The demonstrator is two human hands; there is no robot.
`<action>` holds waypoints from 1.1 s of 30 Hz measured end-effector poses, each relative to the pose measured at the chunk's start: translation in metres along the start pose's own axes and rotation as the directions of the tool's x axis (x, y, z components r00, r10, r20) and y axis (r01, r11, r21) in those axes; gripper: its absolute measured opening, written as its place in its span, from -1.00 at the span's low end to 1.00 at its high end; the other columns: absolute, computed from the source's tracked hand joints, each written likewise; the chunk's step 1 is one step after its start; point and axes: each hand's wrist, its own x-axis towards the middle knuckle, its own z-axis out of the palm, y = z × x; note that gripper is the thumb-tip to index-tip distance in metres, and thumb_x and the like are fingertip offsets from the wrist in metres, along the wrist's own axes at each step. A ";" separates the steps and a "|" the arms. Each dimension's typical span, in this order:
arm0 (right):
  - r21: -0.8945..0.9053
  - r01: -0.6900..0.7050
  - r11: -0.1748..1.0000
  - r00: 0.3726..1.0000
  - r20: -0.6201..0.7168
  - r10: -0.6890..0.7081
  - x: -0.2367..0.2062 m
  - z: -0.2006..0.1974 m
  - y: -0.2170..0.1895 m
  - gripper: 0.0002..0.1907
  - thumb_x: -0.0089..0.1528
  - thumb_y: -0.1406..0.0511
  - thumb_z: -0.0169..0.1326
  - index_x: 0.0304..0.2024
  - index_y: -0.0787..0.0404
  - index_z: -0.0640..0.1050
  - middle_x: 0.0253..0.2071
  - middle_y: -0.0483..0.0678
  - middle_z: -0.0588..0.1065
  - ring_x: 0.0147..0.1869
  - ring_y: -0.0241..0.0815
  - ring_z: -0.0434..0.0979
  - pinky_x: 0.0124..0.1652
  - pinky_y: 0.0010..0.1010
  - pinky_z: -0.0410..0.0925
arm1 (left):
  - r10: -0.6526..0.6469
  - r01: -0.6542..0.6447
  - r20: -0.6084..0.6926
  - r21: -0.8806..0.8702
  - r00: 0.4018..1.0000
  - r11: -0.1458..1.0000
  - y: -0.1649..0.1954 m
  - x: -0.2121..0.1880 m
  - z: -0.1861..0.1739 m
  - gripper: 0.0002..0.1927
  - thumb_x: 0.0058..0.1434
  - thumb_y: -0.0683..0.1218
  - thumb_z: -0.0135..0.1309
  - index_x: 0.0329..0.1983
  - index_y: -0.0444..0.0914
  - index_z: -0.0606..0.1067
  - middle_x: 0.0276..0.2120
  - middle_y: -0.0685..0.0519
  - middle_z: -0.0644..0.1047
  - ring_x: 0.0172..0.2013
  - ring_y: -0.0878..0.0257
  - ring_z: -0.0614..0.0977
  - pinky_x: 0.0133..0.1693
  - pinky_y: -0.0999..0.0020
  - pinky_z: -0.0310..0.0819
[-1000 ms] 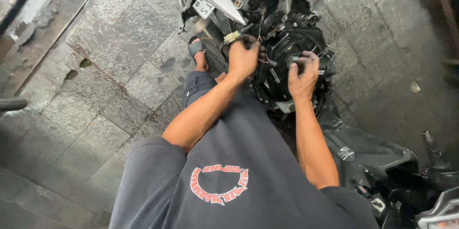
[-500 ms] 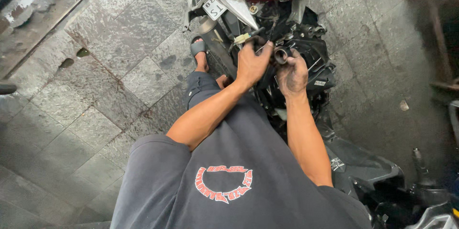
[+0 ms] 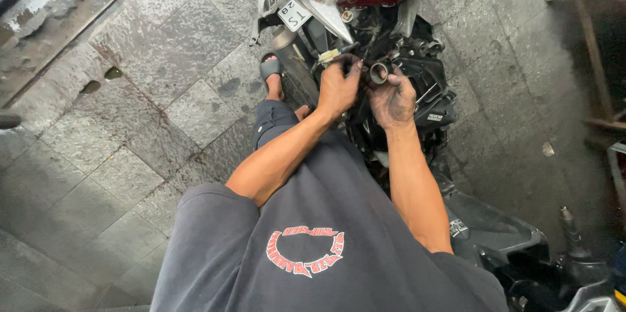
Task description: The person crouches beside a scooter and works on its rear electrical components, manipulating wiring and connectors by hand and with pliers. They test a small bulb that lights up, then stand, retrieve a tool from a red toolbox, and continue working near the scooter's tail light assembly.
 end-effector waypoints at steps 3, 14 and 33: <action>0.000 -0.038 0.999 0.999 -0.004 0.038 0.000 0.000 -0.003 -0.78 0.18 0.37 -0.05 -0.13 0.31 0.44 -0.16 -0.04 0.49 0.09 -0.04 0.52 0.26 -0.09 0.35 | -0.172 0.177 0.070 -0.086 0.983 0.980 -0.009 0.005 0.001 -0.81 0.31 -0.10 0.10 -0.17 -0.33 0.59 -0.43 -0.04 0.63 -0.38 0.23 0.62 -0.25 0.27 0.52; -0.468 -0.224 0.855 0.974 -0.139 0.179 0.008 -0.011 -0.012 -0.78 0.23 0.41 0.09 -0.07 0.35 0.52 -0.18 -0.05 0.52 -0.10 -0.21 0.51 -0.01 -0.29 0.38 | -0.068 0.071 0.080 -0.032 0.994 0.997 -0.018 0.006 -0.010 -0.78 0.28 -0.10 0.14 -0.10 -0.33 0.60 -0.31 -0.10 0.67 -0.31 0.19 0.68 -0.19 0.27 0.54; -0.663 -0.236 0.711 0.971 -0.129 0.202 0.010 -0.012 -0.035 -0.76 0.23 0.29 0.20 -0.11 0.31 0.56 -0.16 -0.08 0.53 -0.18 -0.31 0.45 -0.17 -0.47 0.35 | -0.305 0.362 0.216 -0.325 0.928 0.874 -0.030 0.010 -0.007 -0.82 0.32 -0.08 0.10 -0.16 -0.30 0.58 -0.36 0.11 0.59 -0.29 0.35 0.53 -0.18 0.41 0.43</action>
